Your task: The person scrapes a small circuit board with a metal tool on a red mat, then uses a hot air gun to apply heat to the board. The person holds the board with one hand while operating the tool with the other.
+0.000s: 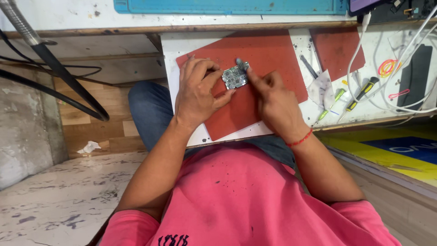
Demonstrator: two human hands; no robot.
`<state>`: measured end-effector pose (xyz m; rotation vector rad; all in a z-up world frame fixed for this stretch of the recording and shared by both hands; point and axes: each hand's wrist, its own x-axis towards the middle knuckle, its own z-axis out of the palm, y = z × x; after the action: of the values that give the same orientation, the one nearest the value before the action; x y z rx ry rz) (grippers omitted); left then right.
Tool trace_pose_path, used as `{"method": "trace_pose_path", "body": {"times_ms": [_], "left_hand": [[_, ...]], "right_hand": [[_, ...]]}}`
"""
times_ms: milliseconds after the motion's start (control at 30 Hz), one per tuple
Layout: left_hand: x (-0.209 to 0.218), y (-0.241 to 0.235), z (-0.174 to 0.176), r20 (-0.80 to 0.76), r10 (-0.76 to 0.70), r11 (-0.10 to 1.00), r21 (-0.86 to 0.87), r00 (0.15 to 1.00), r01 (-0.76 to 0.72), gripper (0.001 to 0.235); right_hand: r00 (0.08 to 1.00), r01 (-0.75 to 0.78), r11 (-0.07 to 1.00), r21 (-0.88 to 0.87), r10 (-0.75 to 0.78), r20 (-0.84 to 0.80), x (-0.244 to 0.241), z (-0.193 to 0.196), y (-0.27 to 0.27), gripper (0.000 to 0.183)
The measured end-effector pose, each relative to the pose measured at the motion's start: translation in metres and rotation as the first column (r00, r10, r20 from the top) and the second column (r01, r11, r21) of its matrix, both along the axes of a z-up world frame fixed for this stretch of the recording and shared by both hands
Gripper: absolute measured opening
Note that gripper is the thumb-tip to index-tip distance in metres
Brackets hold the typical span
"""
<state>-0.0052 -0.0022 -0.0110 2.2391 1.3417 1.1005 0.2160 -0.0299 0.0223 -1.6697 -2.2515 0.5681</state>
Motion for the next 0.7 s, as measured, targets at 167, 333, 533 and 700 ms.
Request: {"method": "trace_pose_path", "body": {"times_ms": [167, 333, 533, 700], "left_hand": [[-0.003, 0.001, -0.001, 0.013, 0.002, 1.0, -0.017, 1.0, -0.001, 0.046], [-0.005, 0.001, -0.001, 0.044, 0.002, 0.999, -0.032, 0.999, -0.001, 0.05], [-0.003, -0.002, -0.003, 0.064, 0.006, 0.998, -0.06, 0.998, -0.002, 0.059], [-0.004, 0.002, -0.005, 0.055, -0.009, 0.999, -0.04, 0.998, 0.011, 0.058]], "right_hand": [[0.999, -0.05, 0.998, -0.029, 0.051, 0.018, 0.0, 0.002, 0.0, 0.054], [0.992, -0.126, 0.99, -0.058, 0.126, 0.005, -0.011, 0.006, 0.0, 0.056], [0.996, -0.067, 0.994, -0.092, 0.072, 0.06, -0.022, 0.008, -0.01, 0.057], [0.995, -0.09, 0.994, -0.054, 0.093, 0.039, -0.02, 0.007, -0.012, 0.058]]}}
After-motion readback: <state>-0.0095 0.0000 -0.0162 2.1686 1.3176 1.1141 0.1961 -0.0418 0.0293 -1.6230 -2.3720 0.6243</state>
